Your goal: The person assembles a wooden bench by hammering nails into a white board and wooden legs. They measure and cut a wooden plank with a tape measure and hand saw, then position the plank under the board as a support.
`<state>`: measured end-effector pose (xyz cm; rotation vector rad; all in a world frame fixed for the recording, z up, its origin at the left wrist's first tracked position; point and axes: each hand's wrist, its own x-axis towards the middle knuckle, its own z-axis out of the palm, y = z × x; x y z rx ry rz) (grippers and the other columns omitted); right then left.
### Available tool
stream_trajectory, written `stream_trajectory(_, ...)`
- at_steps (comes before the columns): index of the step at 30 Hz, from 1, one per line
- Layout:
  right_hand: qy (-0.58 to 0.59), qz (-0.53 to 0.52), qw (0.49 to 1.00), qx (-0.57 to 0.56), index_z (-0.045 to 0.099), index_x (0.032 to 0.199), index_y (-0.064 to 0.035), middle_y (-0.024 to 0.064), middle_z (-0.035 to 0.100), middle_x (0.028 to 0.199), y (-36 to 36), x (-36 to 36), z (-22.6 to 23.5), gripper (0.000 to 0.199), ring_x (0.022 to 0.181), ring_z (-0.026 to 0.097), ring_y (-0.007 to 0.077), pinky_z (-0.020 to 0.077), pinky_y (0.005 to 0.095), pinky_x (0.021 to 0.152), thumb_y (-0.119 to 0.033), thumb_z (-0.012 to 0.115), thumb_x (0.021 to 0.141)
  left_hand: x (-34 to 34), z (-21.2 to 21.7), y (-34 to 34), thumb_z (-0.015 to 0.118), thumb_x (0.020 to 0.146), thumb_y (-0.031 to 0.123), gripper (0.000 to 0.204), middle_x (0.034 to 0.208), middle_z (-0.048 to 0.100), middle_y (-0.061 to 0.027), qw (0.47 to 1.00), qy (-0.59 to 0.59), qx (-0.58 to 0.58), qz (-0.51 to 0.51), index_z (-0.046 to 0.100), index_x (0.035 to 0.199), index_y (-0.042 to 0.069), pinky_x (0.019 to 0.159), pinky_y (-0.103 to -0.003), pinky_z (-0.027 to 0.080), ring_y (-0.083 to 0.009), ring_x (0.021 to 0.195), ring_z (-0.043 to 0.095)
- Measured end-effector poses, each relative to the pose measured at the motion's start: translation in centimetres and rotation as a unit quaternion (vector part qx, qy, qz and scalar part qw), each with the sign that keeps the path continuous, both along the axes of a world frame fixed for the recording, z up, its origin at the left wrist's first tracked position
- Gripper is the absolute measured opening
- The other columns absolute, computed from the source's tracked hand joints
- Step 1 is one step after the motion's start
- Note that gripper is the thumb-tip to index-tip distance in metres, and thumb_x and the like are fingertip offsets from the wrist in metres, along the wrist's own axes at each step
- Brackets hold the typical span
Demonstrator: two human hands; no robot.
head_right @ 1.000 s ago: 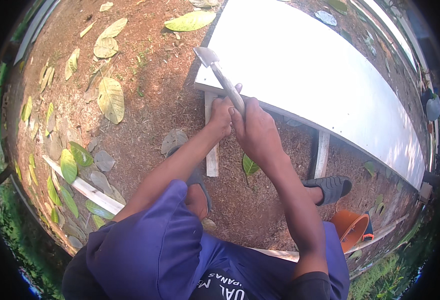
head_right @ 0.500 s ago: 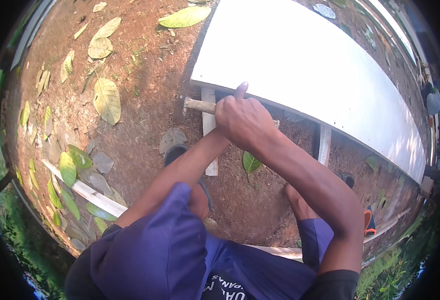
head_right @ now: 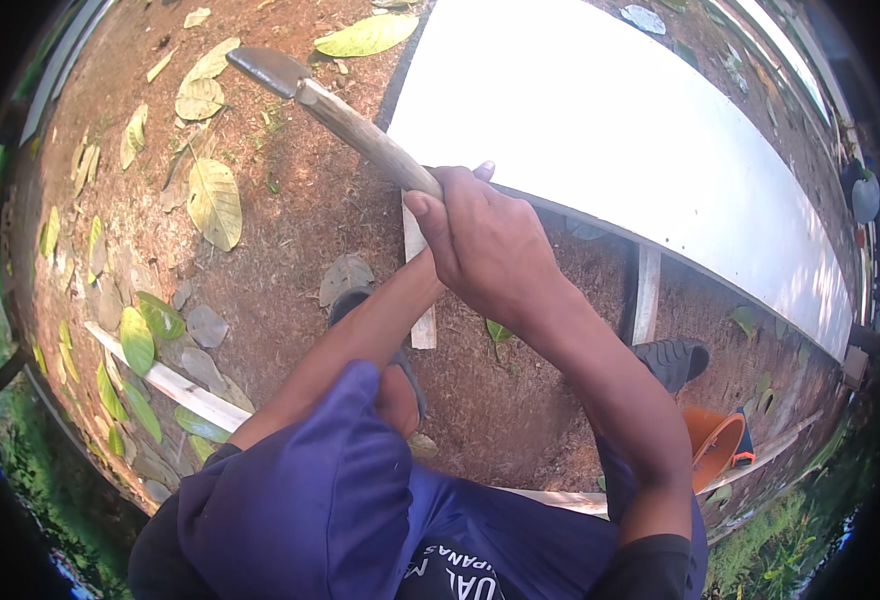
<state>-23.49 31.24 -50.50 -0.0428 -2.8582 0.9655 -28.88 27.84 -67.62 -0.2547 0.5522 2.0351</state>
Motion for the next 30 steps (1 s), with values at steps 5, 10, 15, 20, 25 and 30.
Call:
stream_trajectory(5, -0.07, -0.078, 0.994, -0.007, 0.053, 0.102, 0.0035, 0.0234, 0.06, 0.069, 1.8, 1.4, -5.5, 0.043, 0.066, 0.065, 0.0425, 0.0513, 0.0512, 0.064, -0.036, 0.037, 0.11, 0.0, 0.7, -0.1, 0.075, 0.092, 0.028, 0.031, 0.067, 0.062, -0.0048, 0.973, 0.097, -0.193, 0.081, 0.068, 0.074, 0.004, 0.046, -0.027, 0.044, -0.0112, 0.051, 0.053)
stream_trajectory(10, -0.115, -0.093, 0.989, 0.023, 0.054, 0.087, 0.001, 0.0204, 0.057, 0.062, 3.7, 0.8, -6.1, 0.046, 0.054, 0.057, 0.0385, 0.0438, 0.0484, 0.053, -0.036, 0.041, 0.111, -0.7, -1.1, -0.5, 0.067, 0.099, 0.036, 0.035, 0.065, 0.051, 0.0024, 0.961, 0.13, -0.237, 0.065, 0.06, 0.078, 0.01, 0.042, -0.028, 0.033, -0.0078, 0.048, 0.045)
stream_trajectory(15, 0.044, -0.106, 0.991, -0.068, 0.054, 0.091, -0.0003, 0.0174, 0.059, 0.067, 3.0, 1.0, -1.9, 0.043, 0.056, 0.062, 0.0363, 0.0469, 0.0464, 0.051, -0.035, 0.038, 0.111, -0.6, 0.0, -0.5, 0.069, 0.098, 0.033, 0.031, 0.064, 0.045, 0.0047, 0.949, 0.113, -0.293, 0.005, 0.059, 0.081, 0.01, 0.041, -0.028, 0.027, -0.0067, 0.047, 0.041)
stream_trajectory(20, -0.165, -0.088, 0.981, 0.045, 0.052, 0.086, -0.0008, 0.022, 0.057, 0.066, 4.2, 1.8, -8.0, 0.049, 0.058, 0.057, 0.042, 0.0436, 0.0542, 0.059, -0.041, 0.037, 0.11, -0.2, 0.0, 1.1, 0.078, 0.09, 0.031, 0.032, 0.063, 0.054, 0.0023, 0.967, 0.077, -0.217, 0.112, 0.067, 0.086, 0.002, 0.039, -0.028, 0.031, -0.0071, 0.046, 0.043)
stream_trajectory(25, 0.1, -0.093, 0.987, -0.083, 0.057, 0.091, -0.0011, 0.0057, 0.051, 0.056, 1.3, 0.4, -2.1, 0.05, 0.044, 0.051, 0.0176, 0.0382, 0.0349, 0.043, -0.04, 0.034, 0.112, -0.3, -3.2, -0.7, 0.069, 0.098, 0.031, 0.03, 0.087, 0.061, -0.0057, 0.972, 0.104, -0.204, 0.052, 0.064, 0.098, 0.001, 0.052, -0.03, 0.048, -0.0113, 0.064, 0.057)
stream_trajectory(30, -0.259, -0.063, 0.959, 0.1, 0.051, 0.094, 0.0002, 0.0189, 0.061, 0.065, 4.4, 2.1, -8.2, 0.05, 0.063, 0.066, 0.0401, 0.0531, 0.052, 0.061, -0.044, 0.034, 0.11, -0.2, -0.7, 0.5, 0.073, 0.096, 0.03, 0.029, 0.077, 0.053, 0.0, 0.977, 0.094, -0.182, 0.053, 0.057, 0.098, 0.006, 0.043, -0.028, 0.041, -0.0097, 0.054, 0.052)
